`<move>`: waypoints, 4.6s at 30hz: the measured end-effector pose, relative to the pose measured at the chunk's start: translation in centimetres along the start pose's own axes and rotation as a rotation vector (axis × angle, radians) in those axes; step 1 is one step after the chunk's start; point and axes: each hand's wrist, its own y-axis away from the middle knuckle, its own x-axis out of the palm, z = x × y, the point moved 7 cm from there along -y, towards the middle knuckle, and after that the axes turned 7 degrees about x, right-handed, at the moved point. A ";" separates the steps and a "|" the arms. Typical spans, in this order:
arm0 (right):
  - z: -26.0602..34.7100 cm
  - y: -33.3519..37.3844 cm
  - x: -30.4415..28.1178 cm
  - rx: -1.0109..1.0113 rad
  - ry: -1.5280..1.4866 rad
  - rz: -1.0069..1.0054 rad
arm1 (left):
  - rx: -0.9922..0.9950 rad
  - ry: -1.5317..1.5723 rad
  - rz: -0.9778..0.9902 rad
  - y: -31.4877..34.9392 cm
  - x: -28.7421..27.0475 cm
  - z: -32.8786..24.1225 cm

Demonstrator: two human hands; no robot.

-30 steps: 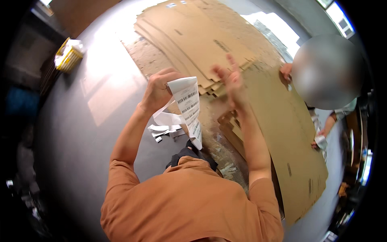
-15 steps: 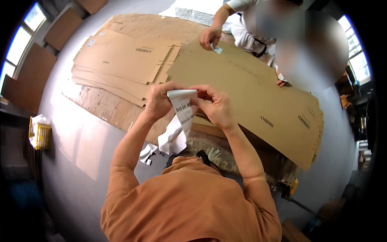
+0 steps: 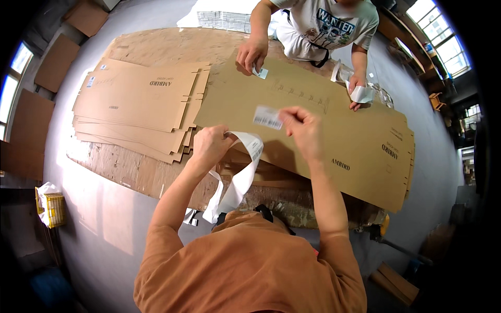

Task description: The person stands at a workbench and applies shipping labels to a stack of flat cardboard boxes. They peel individual labels from a continuous roll and press them onto the surface of each box. A coworker is visible across the table performing a similar labeling task.

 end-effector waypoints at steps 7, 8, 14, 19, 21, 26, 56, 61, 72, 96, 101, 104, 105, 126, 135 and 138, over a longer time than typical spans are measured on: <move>-6.4 -11.1 0.5 0.209 -0.124 -0.018 | 0.090 -0.127 0.043 0.0 1.8 -0.1; -7.2 -12.3 1.1 0.222 -0.086 -0.030 | 0.117 -0.143 0.037 0.0 1.8 -0.3; -7.7 -16.6 3.9 0.241 -0.021 -0.099 | 0.134 -0.158 0.045 0.2 1.6 -0.7; -8.1 -17.1 3.9 0.234 0.076 -0.143 | 0.128 -0.154 0.039 0.3 1.9 -0.3; -8.1 -17.0 3.8 0.230 0.075 -0.149 | 0.129 -0.160 0.045 0.3 2.1 0.0; -8.0 -17.1 3.9 0.163 0.184 -0.183 | 0.142 -0.164 0.047 0.4 2.4 0.0; -2.2 -8.3 5.7 -0.435 1.116 -0.316 | 0.107 -0.120 0.009 0.6 1.9 0.0; -2.5 2.0 7.7 -0.062 0.119 0.440 | -0.117 0.058 -0.103 2.8 -0.8 2.4; -0.6 10.1 11.7 0.067 -0.336 0.689 | 0.237 -0.122 -0.494 9.4 -8.9 -4.7; 2.5 10.8 3.1 -0.392 -0.052 0.265 | -0.474 -0.474 0.187 21.5 -16.2 10.0; -2.4 3.6 -0.2 -0.051 -0.120 0.182 | -1.783 -0.678 0.751 49.2 -43.3 24.2; -5.5 -3.6 -5.2 0.000 -0.204 -0.003 | -1.963 -0.371 0.782 43.4 -38.8 24.5; -6.4 -5.5 -7.0 0.032 -0.206 -0.045 | -1.563 -0.455 0.901 35.4 -33.7 20.3; -9.6 -16.9 -0.3 0.210 0.068 -0.161 | -0.827 0.301 0.869 14.5 -5.5 15.1; -6.5 -16.2 1.0 -0.040 0.778 -0.281 | -0.689 0.242 0.913 12.9 -4.6 13.1; -5.9 -15.6 1.6 -0.061 0.980 -0.271 | -0.410 0.013 0.900 12.7 -4.6 12.7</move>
